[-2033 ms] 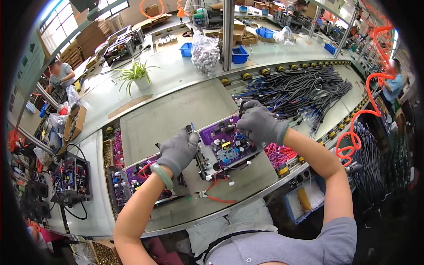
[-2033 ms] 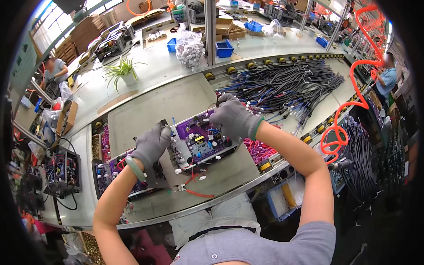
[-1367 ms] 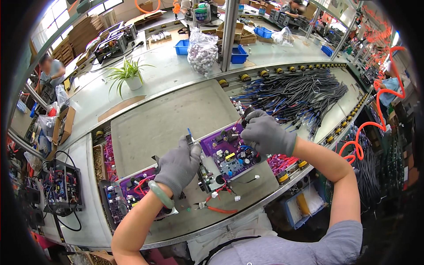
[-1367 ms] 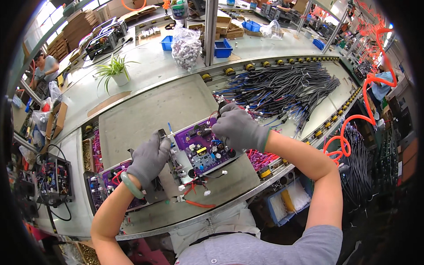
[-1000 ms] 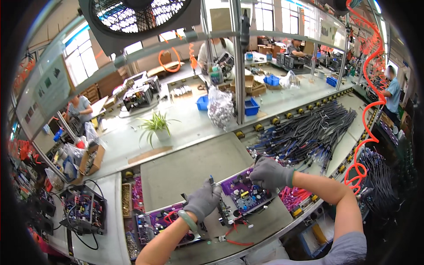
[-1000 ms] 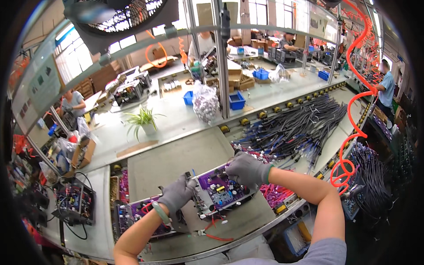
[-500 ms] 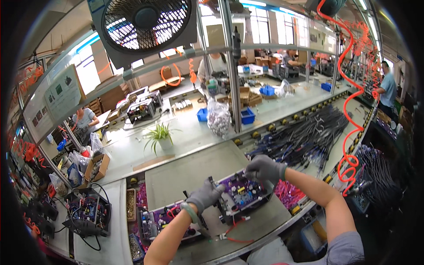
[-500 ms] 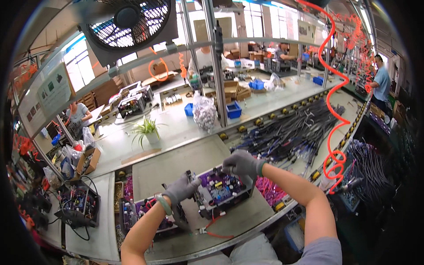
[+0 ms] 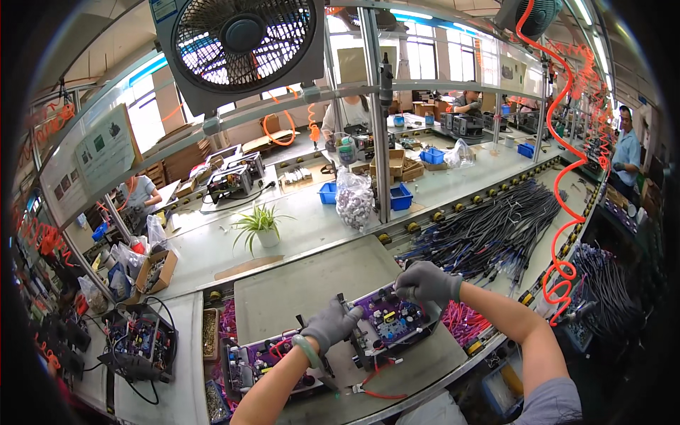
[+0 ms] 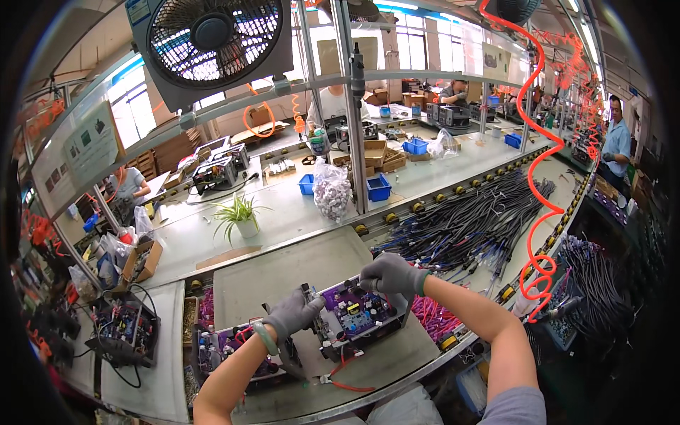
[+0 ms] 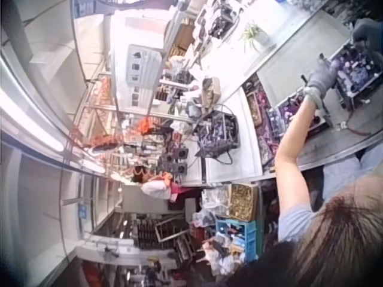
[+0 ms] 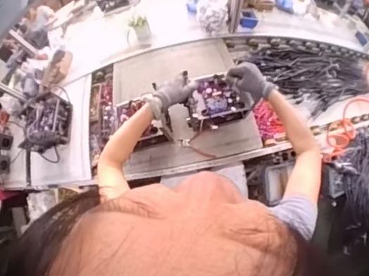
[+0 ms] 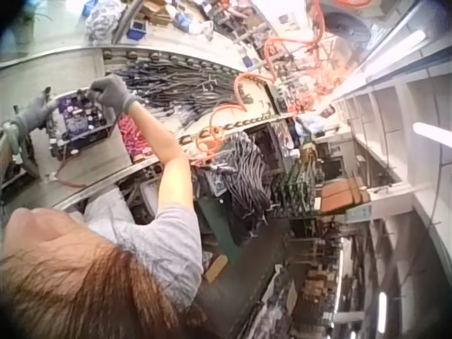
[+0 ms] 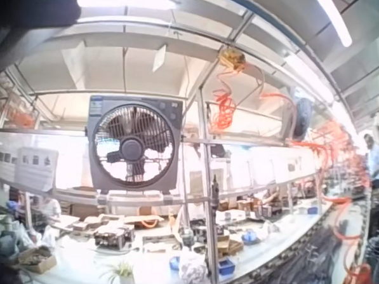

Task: The person assembles an electronic device by connecting various colored wires to a circuit board inside a metal casing. They use pliers to strip and cut wires, and a pneumatic screwdriver to secure components. The task involves precise hand movements to route and attach wires to specific terminals.

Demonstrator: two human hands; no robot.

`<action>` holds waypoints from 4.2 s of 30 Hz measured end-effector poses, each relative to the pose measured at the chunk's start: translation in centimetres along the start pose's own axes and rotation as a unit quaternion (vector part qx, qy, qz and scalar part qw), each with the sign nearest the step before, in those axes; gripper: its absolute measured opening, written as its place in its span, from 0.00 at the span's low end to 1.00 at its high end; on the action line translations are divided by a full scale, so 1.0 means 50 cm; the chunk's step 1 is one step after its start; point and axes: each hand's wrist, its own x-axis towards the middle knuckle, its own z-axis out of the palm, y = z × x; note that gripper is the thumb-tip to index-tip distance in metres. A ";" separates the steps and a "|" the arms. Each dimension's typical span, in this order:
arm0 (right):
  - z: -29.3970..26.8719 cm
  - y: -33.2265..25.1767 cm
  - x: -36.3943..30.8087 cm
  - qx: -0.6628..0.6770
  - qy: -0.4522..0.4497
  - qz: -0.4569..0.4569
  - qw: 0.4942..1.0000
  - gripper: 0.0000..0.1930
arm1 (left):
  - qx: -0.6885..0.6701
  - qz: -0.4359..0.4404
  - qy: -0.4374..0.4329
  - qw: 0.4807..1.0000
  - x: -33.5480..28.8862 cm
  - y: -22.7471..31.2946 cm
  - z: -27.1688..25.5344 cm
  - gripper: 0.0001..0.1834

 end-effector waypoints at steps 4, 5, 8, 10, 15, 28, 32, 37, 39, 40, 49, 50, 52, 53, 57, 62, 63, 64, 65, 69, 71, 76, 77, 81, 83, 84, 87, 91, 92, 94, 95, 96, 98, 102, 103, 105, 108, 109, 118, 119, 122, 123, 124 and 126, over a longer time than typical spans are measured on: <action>-0.016 -0.014 -0.013 -0.036 0.017 -0.006 0.999 0.06 | -0.022 0.002 0.009 1.000 -0.008 0.022 -0.001 0.45; -0.011 -0.003 -0.009 -0.056 0.017 -0.025 0.998 0.06 | -0.037 0.030 0.021 0.999 0.010 0.008 0.004 0.48; -0.010 0.013 -0.007 -0.127 -0.010 -0.077 0.989 0.08 | -0.015 0.036 0.062 0.997 0.019 -0.017 0.024 0.43; 0.005 -0.037 -0.010 -0.188 0.031 -0.138 0.972 0.11 | 0.074 0.136 0.242 0.958 -0.030 -0.031 0.021 0.31; -0.051 -0.183 -0.138 0.050 0.082 0.025 0.995 0.15 | -0.034 0.351 0.338 0.873 -0.259 0.053 0.018 0.14; 0.077 -0.245 -0.224 0.046 0.140 0.003 0.989 0.16 | -0.748 -0.013 -0.135 0.650 -0.176 0.045 0.284 0.26; 0.058 -0.248 -0.175 0.106 0.196 0.035 0.974 0.14 | -0.538 0.049 0.137 0.831 -0.207 0.041 0.308 0.19; 0.077 -0.232 -0.109 0.198 0.134 -0.052 0.970 0.21 | -0.002 0.130 0.519 0.845 -0.196 0.056 0.256 0.27; 0.090 -0.263 -0.068 0.154 0.114 -0.147 0.970 0.23 | 0.002 0.118 0.515 0.849 -0.167 0.050 0.242 0.31; 0.110 -0.272 -0.056 0.175 0.101 -0.168 0.965 0.22 | -0.005 0.123 0.503 0.855 -0.153 0.027 0.245 0.32; 0.075 -0.325 -0.099 0.062 0.127 -0.159 0.977 0.28 | 0.006 0.252 0.433 0.865 -0.149 0.047 0.210 0.23; 0.074 -0.319 -0.111 0.066 0.156 -0.146 0.975 0.27 | 0.033 0.234 0.433 0.870 -0.148 0.049 0.203 0.18; 0.074 -0.302 -0.148 0.131 0.186 -0.045 0.973 0.26 | 0.065 0.258 0.437 0.859 -0.154 0.042 0.190 0.15; 0.070 -0.291 -0.170 0.158 0.199 0.004 0.967 0.26 | 0.079 0.272 0.442 0.851 -0.154 0.046 0.184 0.13; 0.153 -0.261 -0.203 0.044 0.212 -0.009 0.976 0.24 | -0.110 0.284 0.421 0.854 -0.128 0.074 0.153 0.09; 0.203 -0.239 -0.188 0.146 0.163 -0.042 0.975 0.13 | -0.028 0.278 0.270 0.921 -0.077 0.113 0.079 0.17; 0.195 -0.238 -0.180 0.166 0.165 -0.033 0.972 0.12 | 0.001 0.252 0.257 0.933 -0.059 0.105 0.066 0.18; 0.183 -0.236 -0.172 0.186 0.167 -0.020 0.968 0.12 | 0.029 0.226 0.241 0.944 -0.035 0.094 0.056 0.18; 0.172 -0.238 -0.161 0.209 0.166 -0.010 0.964 0.11 | 0.056 0.187 0.237 0.952 -0.013 0.072 0.037 0.19; 0.139 -0.228 -0.089 0.268 0.162 0.040 0.949 0.10 | -0.065 0.076 0.173 0.980 0.110 -0.025 0.059 0.21; 0.150 -0.202 -0.077 0.338 0.134 0.110 0.925 0.11 | -0.046 0.095 0.213 0.971 0.117 0.006 0.077 0.19; 0.172 -0.246 -0.133 0.393 0.091 0.189 0.895 0.10 | -0.018 0.087 0.312 0.946 0.060 0.033 0.106 0.20; 0.204 -0.252 -0.149 0.336 0.145 0.152 0.918 0.09 | -0.023 0.090 0.301 0.949 0.059 0.035 0.098 0.20; 0.240 -0.269 -0.141 0.056 0.185 -0.076 0.978 0.06 | 0.015 0.080 0.287 0.954 0.063 0.043 0.088 0.21; 0.221 -0.247 -0.102 0.232 0.234 -0.035 0.943 0.05 | 0.018 0.072 0.260 0.963 0.066 0.043 0.080 0.21; 0.196 -0.236 -0.084 0.327 0.208 0.037 0.921 0.04 | 0.013 0.065 0.238 0.969 0.067 0.048 0.073 0.21; 0.141 -0.225 -0.044 0.445 0.129 0.175 0.869 0.05 | -0.019 0.063 0.225 0.972 0.076 0.039 0.070 0.21; 0.112 -0.209 -0.042 0.457 0.052 0.195 0.866 0.07 | -0.168 0.099 0.115 0.974 0.094 -0.005 0.046 0.20; 0.118 -0.194 -0.051 0.394 0.037 0.140 0.908 0.07 | -0.223 0.104 0.052 0.968 0.093 -0.009 0.031 0.20; 0.118 -0.192 -0.066 0.154 0.027 0.044 0.987 0.05 | -0.277 0.097 -0.012 0.956 0.065 0.015 0.007 0.18; 0.115 -0.196 -0.071 0.032 0.020 -0.005 0.999 0.05 | -0.301 0.090 -0.044 0.948 0.050 0.026 -0.002 0.18; 0.107 -0.200 -0.065 -0.055 0.004 -0.014 0.998 0.05 | -0.298 0.087 -0.046 0.949 0.048 0.026 -0.003 0.17; 0.100 -0.213 -0.052 -0.078 -0.041 0.006 0.996 0.05 | -0.324 0.087 -0.008 0.942 0.050 0.013 0.018 0.17; 0.092 -0.219 -0.031 -0.097 -0.133 0.046 0.985 0.06 | -0.283 0.112 0.113 0.946 0.060 0.006 0.055 0.18; 0.087 -0.217 -0.028 -0.103 -0.147 0.047 0.983 0.06 | -0.269 0.126 0.139 0.944 0.063 0.007 0.060 0.19; 0.087 -0.219 -0.029 -0.092 -0.128 0.057 0.986 0.06 | -0.257 0.092 0.165 0.948 0.072 0.006 0.077 0.19; 0.101 -0.210 -0.032 -0.073 -0.073 0.044 0.994 0.04 | -0.219 0.082 0.212 0.949 0.075 0.014 0.086 0.18; 0.102 -0.205 -0.036 -0.059 -0.058 0.035 0.996 0.04 | -0.201 0.087 0.227 0.949 0.075 0.018 0.086 0.17; 0.122 -0.176 -0.025 -0.086 -0.098 -0.059 0.990 0.04 | -0.166 0.091 0.293 0.937 0.072 0.041 0.101 0.18; 0.123 -0.183 -0.017 -0.113 -0.137 -0.052 0.983 0.05 | -0.166 0.080 0.285 0.941 0.073 0.041 0.102 0.18; 0.129 -0.213 -0.012 -0.163 -0.152 0.033 0.974 0.05 | -0.154 0.048 0.246 0.956 0.075 0.038 0.095 0.17; 0.123 -0.214 -0.012 -0.134 -0.152 0.039 0.978 0.06 | -0.145 0.035 0.217 0.965 0.073 0.034 0.089 0.17; 0.115 -0.209 -0.010 -0.107 -0.148 0.042 0.982 0.07 | -0.132 0.023 0.191 0.972 0.071 0.039 0.071 0.17; 0.091 -0.198 -0.013 0.054 -0.063 0.070 0.994 0.09 | -0.173 0.071 0.138 0.973 0.044 0.047 0.032 0.17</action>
